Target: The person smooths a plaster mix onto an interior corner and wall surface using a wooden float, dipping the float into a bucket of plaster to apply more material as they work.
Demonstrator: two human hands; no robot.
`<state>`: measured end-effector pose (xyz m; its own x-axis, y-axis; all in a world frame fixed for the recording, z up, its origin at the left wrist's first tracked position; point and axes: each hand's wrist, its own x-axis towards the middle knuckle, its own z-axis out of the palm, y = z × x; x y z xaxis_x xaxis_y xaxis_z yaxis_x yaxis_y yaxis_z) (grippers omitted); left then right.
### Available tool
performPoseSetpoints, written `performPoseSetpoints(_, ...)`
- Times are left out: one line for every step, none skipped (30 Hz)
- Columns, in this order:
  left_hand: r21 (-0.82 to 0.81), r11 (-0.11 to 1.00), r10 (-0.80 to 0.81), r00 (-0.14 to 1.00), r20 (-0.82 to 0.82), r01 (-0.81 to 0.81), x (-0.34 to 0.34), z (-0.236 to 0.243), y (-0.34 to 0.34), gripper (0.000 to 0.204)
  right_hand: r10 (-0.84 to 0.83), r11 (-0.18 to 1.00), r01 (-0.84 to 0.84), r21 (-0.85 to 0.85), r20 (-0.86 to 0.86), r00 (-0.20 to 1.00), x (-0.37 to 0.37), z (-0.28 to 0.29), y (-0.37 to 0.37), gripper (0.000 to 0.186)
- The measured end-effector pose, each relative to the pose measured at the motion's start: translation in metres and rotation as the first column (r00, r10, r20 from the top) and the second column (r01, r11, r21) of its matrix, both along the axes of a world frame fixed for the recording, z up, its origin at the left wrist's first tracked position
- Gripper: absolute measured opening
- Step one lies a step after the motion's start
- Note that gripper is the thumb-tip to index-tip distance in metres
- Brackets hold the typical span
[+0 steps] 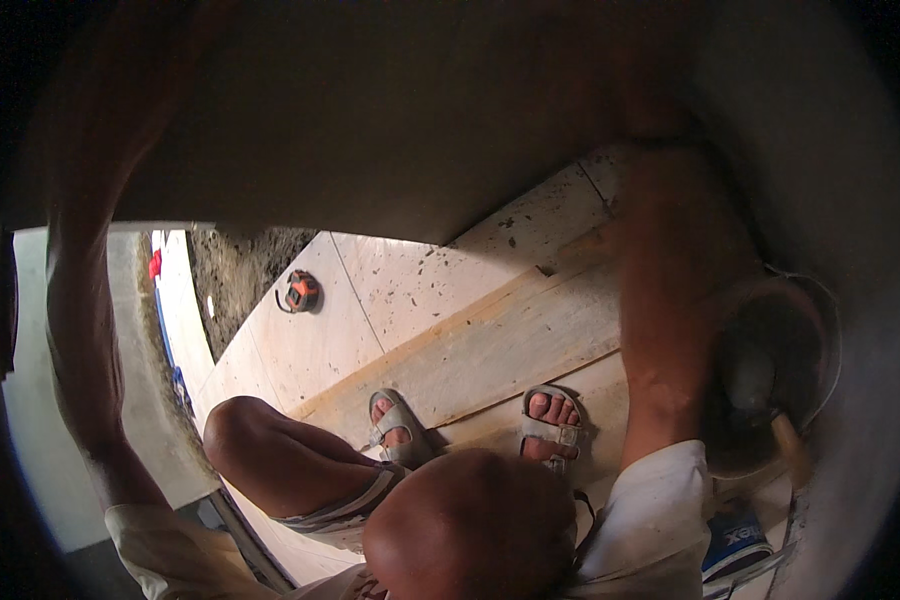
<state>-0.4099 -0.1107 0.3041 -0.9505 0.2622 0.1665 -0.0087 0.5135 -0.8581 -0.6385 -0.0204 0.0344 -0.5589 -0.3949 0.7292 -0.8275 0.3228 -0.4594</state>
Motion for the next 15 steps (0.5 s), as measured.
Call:
performPoseSetpoints(-0.001,1.0,-0.003,1.0,0.026,0.003,0.003,-0.002,0.004,0.06,-0.017,0.999,0.017,0.05,-0.001,1.0,-0.009,-0.008,-0.006,0.052)
performPoseSetpoints(0.012,1.0,-0.021,0.999,0.037,0.021,0.005,-0.002,0.009,0.06,-0.035,0.995,0.035,0.097,-0.003,0.999,-0.018,-0.013,-0.004,0.053)
performPoseSetpoints(0.024,0.999,-0.035,0.998,0.054,0.033,0.01,-0.006,0.013,0.06,-0.045,0.991,0.043,0.127,0.015,0.999,-0.02,-0.024,-0.004,0.053)
performPoseSetpoints(0.038,0.998,-0.05,0.996,0.076,0.047,0.016,-0.01,0.018,0.06,-0.051,0.989,0.046,0.144,0.034,0.998,-0.018,-0.033,-0.002,0.053)
performPoseSetpoints(0.059,0.996,-0.08,0.991,0.103,0.074,0.02,-0.015,0.024,0.06,-0.048,0.989,0.038,0.142,0.068,0.997,-0.005,-0.041,-0.002,0.053)
performPoseSetpoints(0.071,0.993,-0.099,0.985,0.138,0.09,0.029,-0.021,0.028,0.06,-0.032,0.992,0.019,0.123,0.104,0.994,0.011,-0.051,-0.005,0.053)
performPoseSetpoints(0.08,0.993,-0.102,0.973,0.209,0.087,0.046,-0.028,0.031,0.06,0.016,0.997,-0.029,0.075,0.164,0.986,0.049,-0.063,-0.016,0.053)
performPoseSetpoints(0.113,0.988,-0.132,0.959,0.251,0.107,0.061,-0.033,0.035,0.06,0.027,0.999,-0.034,0.038,0.166,0.986,0.067,-0.059,-0.013,0.054)
performPoseSetpoints(0.159,0.978,-0.177,0.944,0.279,0.137,0.073,-0.041,0.041,0.06,0.042,0.999,-0.044,0.004,0.152,0.988,0.082,-0.053,-0.009,0.054)
performPoseSetpoints(0.219,0.972,-0.168,0.912,0.375,0.089,0.096,-0.055,0.042,0.06,0.068,0.998,-0.065,-0.023,0.151,0.986,0.112,-0.052,-0.016,0.054)
performPoseSetpoints(0.295,0.954,-0.173,0.888,0.427,0.044,0.117,-0.067,0.042,0.06,0.068,0.998,-0.066,-0.018,0.093,0.993,0.12,-0.041,-0.017,0.054)
performPoseSetpoints(0.379,0.919,-0.122,0.842,0.525,-0.104,0.158,-0.082,0.039,0.06,0.094,0.996,-0.093,-0.011,0.051,0.994,0.143,-0.033,-0.034,0.054)
performPoseSetpoints(0.473,0.845,-0.075,0.819,0.568,-0.251,0.198,-0.095,0.037,0.058,0.085,0.996,-0.084,0.021,-0.032,0.996,0.146,-0.018,-0.042,0.054)
performPoseSetpoints(0.587,0.746,-0.082,0.831,0.551,-0.315,0.221,-0.112,0.034,0.055,0.023,0.996,-0.007,0.086,-0.178,0.984,0.115,0.011,-0.035,0.055)
performPoseSetpoints(0.692,0.622,-0.082,0.849,0.523,-0.366,0.237,-0.154,0.027,0.054,-0.023,0.981,0.08,0.175,-0.306,0.952,0.08,0.021,-0.023,0.055)
